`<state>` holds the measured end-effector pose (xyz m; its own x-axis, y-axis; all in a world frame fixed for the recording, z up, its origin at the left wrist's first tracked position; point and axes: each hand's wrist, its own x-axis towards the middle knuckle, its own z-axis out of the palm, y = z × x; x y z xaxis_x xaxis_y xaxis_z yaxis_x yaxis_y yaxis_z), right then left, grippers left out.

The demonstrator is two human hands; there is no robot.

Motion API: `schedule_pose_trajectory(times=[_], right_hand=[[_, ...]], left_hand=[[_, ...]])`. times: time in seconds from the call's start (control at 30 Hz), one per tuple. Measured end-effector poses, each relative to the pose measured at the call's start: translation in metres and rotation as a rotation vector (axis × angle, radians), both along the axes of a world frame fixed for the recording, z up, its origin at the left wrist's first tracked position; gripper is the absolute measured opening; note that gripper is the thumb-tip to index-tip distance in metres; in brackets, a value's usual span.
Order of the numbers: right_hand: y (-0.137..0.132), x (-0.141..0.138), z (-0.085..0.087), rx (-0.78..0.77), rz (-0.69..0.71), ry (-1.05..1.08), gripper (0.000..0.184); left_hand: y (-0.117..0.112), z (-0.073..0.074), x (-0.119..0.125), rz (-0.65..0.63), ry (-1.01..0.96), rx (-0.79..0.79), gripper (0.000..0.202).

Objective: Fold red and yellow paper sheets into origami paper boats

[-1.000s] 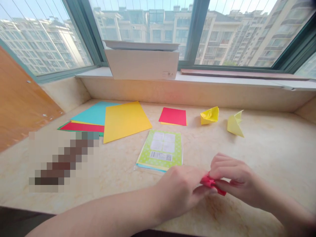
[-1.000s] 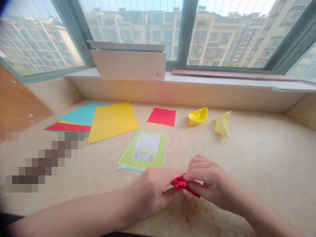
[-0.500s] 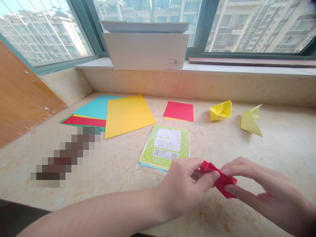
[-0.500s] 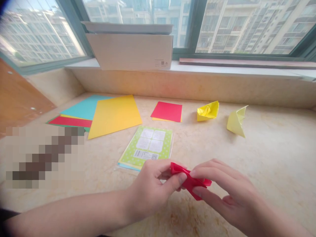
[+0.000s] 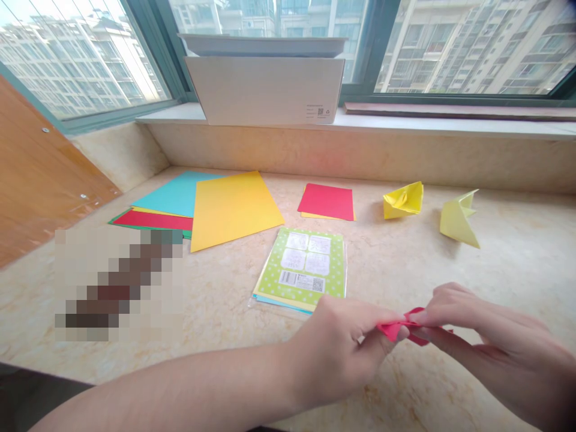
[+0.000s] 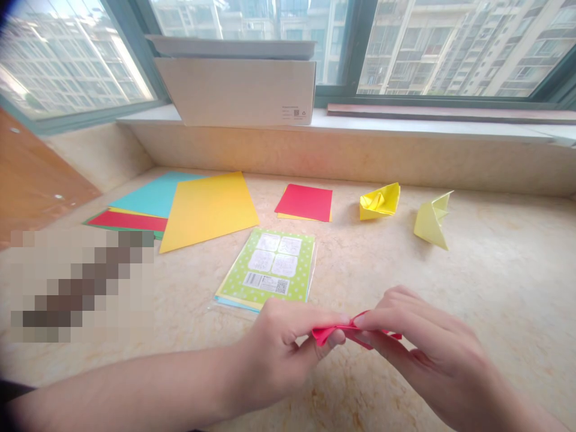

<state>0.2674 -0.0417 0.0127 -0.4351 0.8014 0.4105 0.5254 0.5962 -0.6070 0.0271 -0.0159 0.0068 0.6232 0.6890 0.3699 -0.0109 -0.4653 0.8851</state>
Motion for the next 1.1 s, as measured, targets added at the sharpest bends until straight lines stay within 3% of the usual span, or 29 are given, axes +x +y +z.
schedule_pose_trajectory(times=[0.13, 0.27, 0.4, 0.57, 0.8, 1.03, 1.1], right_hand=[[-0.002, 0.005, -0.004, 0.036, 0.078, -0.025, 0.031], [0.0, 0.011, -0.007, 0.008, 0.041, -0.023, 0.035], [0.007, 0.019, -0.004, 0.065, 0.0, -0.029, 0.04], [0.013, 0.025, 0.001, 0.104, 0.02, -0.08, 0.034], [0.015, 0.019, 0.003, 0.116, 0.051, -0.065, 0.037], [0.011, 0.032, -0.002, 0.102, -0.103, -0.149, 0.023], [0.01, 0.033, -0.001, 0.073, -0.07, -0.139, 0.015]], left_hand=[[-0.001, 0.001, 0.0, -0.043, 0.059, 0.056, 0.035], [-0.001, 0.0, -0.001, -0.079, 0.061, 0.039, 0.037], [0.0, 0.001, -0.002, -0.024, 0.032, 0.081, 0.04], [0.0, 0.0, -0.002, 0.017, 0.037, 0.098, 0.042], [-0.001, -0.006, -0.001, 0.058, -0.029, 0.136, 0.027], [-0.003, -0.004, -0.007, 0.019, -0.026, 0.147, 0.035], [-0.003, -0.004, -0.008, 0.014, -0.028, 0.157, 0.034]])
